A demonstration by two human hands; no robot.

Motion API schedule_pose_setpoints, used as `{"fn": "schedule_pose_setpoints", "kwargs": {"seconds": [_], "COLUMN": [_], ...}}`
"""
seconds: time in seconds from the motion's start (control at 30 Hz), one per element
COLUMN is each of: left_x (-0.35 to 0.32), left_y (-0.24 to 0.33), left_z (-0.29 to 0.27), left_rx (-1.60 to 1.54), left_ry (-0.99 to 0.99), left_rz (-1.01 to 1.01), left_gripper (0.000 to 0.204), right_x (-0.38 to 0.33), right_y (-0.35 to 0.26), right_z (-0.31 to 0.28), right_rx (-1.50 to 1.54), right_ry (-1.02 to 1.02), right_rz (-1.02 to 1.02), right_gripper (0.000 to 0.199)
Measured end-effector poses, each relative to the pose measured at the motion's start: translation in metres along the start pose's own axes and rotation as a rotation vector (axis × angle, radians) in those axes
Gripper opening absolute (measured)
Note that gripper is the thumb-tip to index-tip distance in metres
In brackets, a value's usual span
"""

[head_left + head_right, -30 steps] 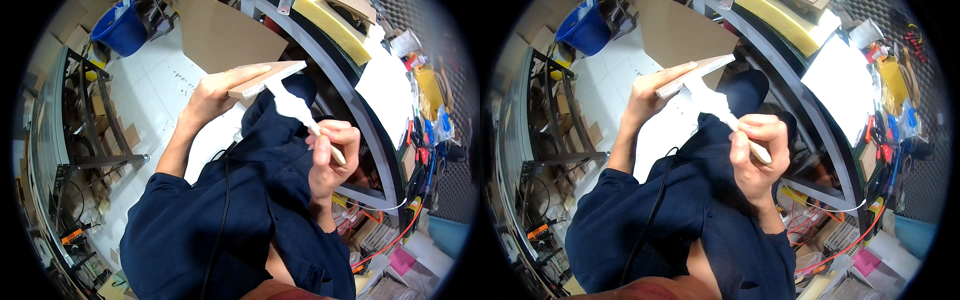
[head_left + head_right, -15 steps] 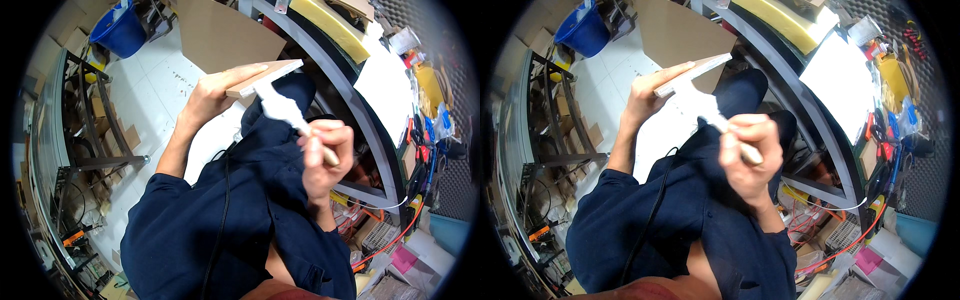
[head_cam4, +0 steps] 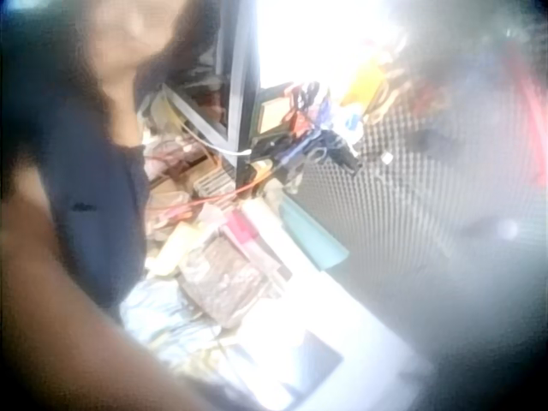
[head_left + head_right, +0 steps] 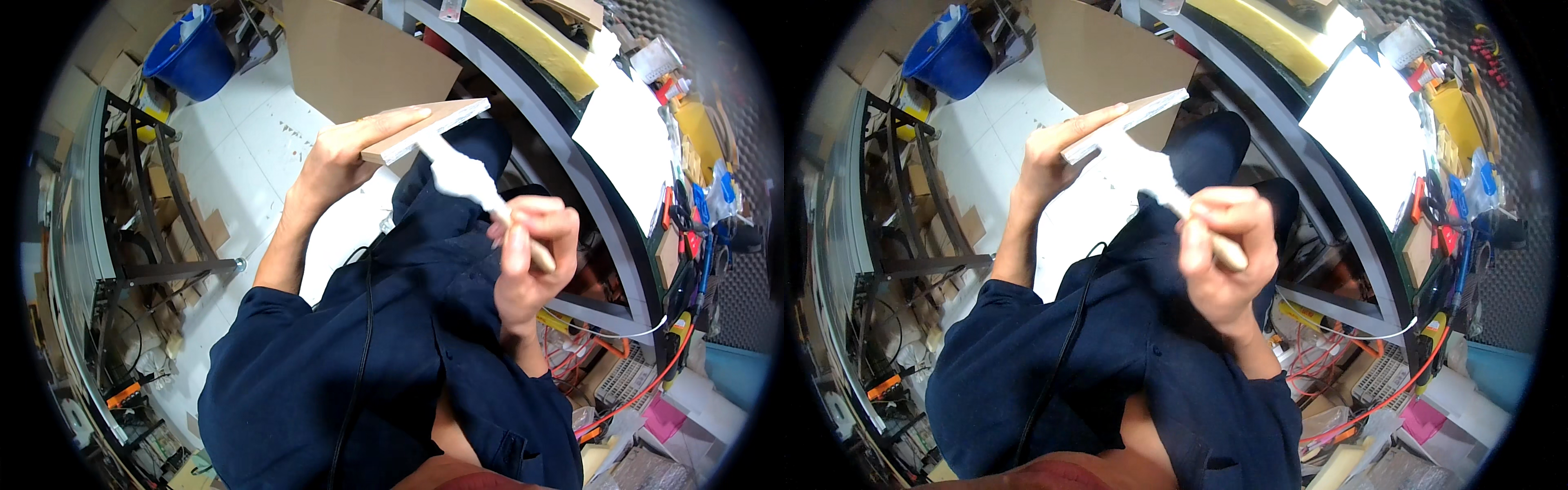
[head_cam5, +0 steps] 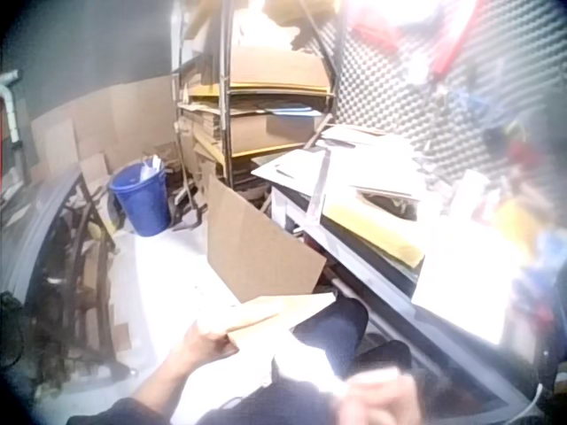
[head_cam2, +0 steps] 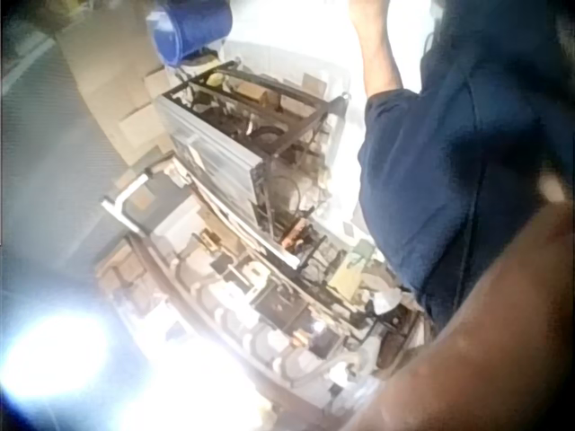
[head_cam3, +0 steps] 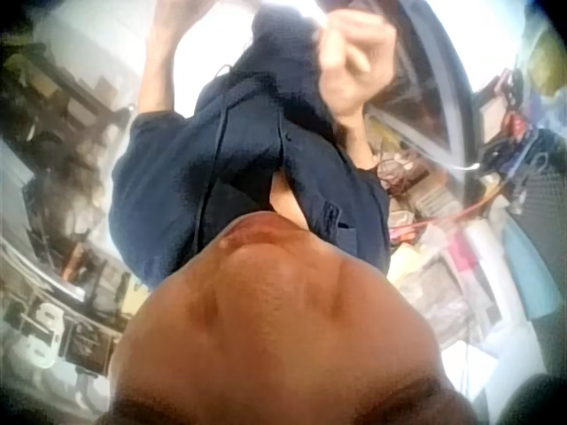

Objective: The person cuts rectangular cardboard pieces using a table saw and a metal ruler. They then apply white glue to the edges of the cut pieces with a brush and assemble them into a box-like structure. Finally, they use a staple gun to fasten the glued joints together.

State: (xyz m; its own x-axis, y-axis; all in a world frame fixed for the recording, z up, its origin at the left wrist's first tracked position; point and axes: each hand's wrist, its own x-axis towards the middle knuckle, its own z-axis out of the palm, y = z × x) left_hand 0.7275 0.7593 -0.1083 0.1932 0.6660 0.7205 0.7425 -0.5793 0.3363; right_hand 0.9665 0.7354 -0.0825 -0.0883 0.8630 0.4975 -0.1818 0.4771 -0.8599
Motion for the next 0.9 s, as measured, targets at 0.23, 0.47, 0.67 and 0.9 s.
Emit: {"fn": "schedule_pose_setpoints", "kwargs": {"seconds": [0.23,0.47,0.67,0.9], "left_x": [-0.004,-0.006,-0.004,-0.004], "left_y": [-0.001,-0.003,0.0,0.0], "left_z": [-0.001,0.001,0.001,0.002], "left_rx": [-0.034,-0.032,-0.03,-0.038], "left_ry": [-0.008,-0.008,-0.002,0.001], "left_rz": [-0.032,-0.03,-0.035,-0.049], "left_gripper": [0.041,0.039,0.036,0.036], "right_x": [0.005,0.025,0.009,0.03], "right_y": [0.005,0.019,0.02,0.026], "right_z": [-0.008,-0.025,-0.018,-0.029], "right_rx": [0.025,-0.075,-0.031,-0.075], "right_ry": [-0.128,-0.026,-0.125,-0.024], "right_rz": [-0.106,-0.138,-0.148,-0.183], "right_gripper": [0.014,0.011,0.016,0.011]}}
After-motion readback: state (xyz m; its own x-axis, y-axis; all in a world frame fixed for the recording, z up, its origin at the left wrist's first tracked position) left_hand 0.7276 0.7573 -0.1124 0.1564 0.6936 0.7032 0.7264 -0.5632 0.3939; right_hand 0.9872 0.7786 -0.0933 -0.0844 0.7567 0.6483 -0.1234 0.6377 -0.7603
